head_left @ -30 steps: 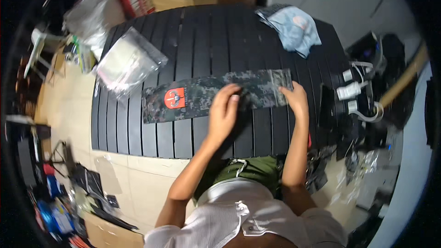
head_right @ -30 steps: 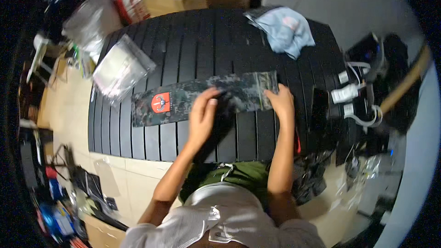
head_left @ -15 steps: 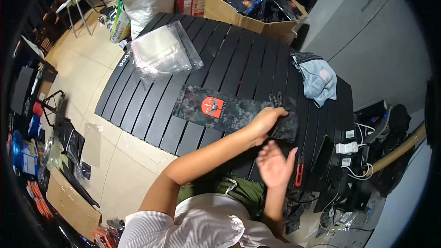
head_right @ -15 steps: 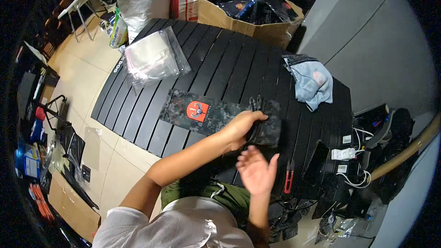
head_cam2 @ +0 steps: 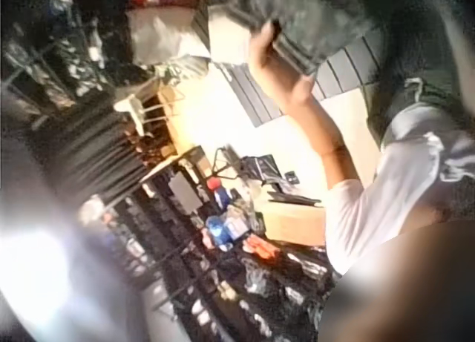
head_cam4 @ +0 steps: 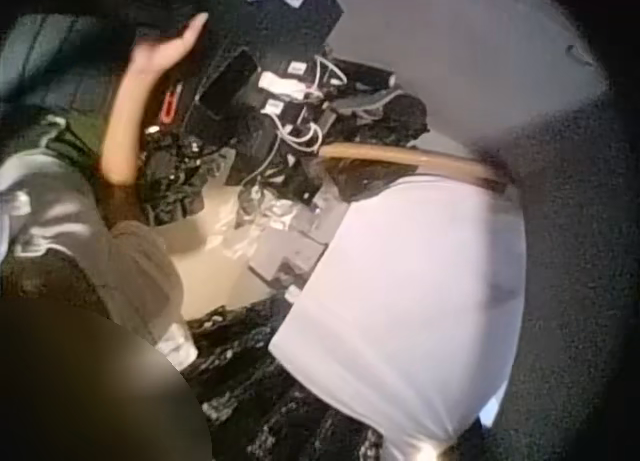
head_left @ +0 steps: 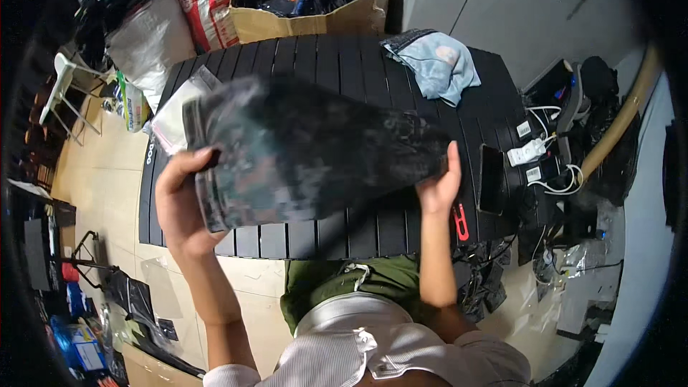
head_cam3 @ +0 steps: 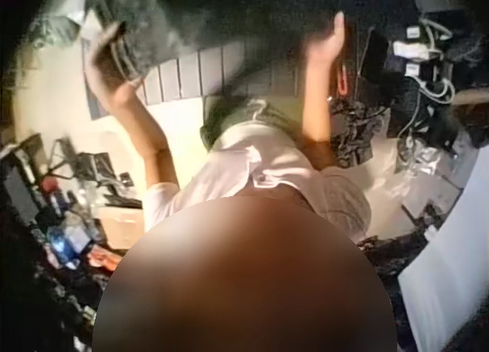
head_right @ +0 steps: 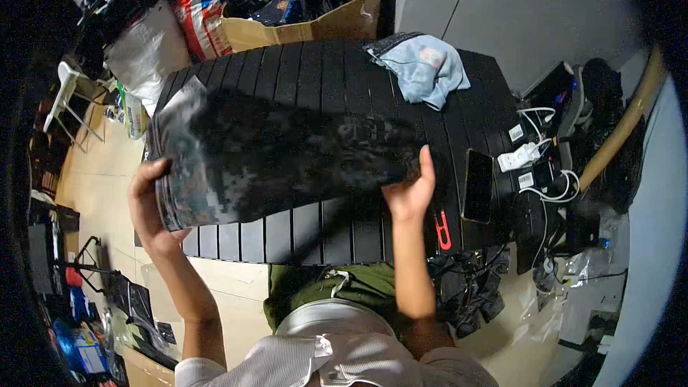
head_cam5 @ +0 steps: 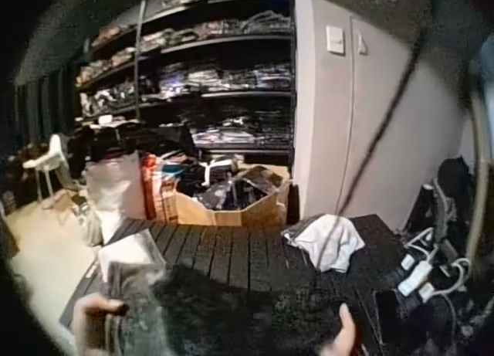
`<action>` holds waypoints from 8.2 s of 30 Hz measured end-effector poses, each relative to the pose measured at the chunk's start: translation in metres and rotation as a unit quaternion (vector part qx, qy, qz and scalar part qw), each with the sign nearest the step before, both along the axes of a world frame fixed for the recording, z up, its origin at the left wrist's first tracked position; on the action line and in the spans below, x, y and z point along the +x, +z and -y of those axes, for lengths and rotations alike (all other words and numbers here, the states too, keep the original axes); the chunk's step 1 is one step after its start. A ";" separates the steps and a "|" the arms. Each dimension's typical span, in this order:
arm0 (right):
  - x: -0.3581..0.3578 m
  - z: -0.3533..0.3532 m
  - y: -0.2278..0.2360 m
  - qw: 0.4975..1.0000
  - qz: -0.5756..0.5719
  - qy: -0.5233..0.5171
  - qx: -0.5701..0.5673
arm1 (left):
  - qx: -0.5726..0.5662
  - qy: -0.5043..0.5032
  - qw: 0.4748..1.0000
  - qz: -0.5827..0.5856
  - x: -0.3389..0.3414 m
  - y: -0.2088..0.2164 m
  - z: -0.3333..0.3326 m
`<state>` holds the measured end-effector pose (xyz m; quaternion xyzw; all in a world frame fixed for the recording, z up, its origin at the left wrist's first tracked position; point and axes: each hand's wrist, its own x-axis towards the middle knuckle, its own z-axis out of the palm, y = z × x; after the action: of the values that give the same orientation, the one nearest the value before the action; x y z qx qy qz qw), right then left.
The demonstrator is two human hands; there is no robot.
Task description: Trimming loose threads from neck gaiters, folding them, and placing them into plastic bags.
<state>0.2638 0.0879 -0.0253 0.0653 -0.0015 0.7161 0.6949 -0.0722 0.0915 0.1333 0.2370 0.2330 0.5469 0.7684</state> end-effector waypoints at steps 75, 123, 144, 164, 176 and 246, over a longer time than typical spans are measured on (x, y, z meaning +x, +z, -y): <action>0.037 -0.030 -0.027 -0.015 0.990 -0.122 0.070 | 0.188 0.065 0.345 -0.917 -0.031 -0.197 -0.014; -0.073 0.070 0.053 0.498 0.851 -0.167 0.000 | -0.079 0.120 0.923 -0.357 -0.028 -0.163 -0.022; -0.109 -0.055 0.009 0.341 0.865 -0.155 0.333 | 0.200 0.139 0.641 -0.728 0.049 -0.141 0.045; -0.060 0.150 -0.016 0.132 0.946 -0.150 0.254 | 0.537 -0.096 0.502 -0.671 0.042 -0.180 0.102; -0.064 0.038 0.029 0.623 0.782 -0.001 0.026 | 0.140 -0.031 0.862 -0.485 0.047 -0.153 0.018; -0.050 0.034 -0.020 0.267 0.895 -0.303 0.189 | 0.419 0.102 0.635 -0.641 0.072 -0.178 -0.005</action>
<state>0.2143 0.0540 -0.0457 -0.4923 -0.7778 0.0385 0.3888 -0.0006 0.0969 -0.0446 0.7993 0.4357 0.3709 0.1835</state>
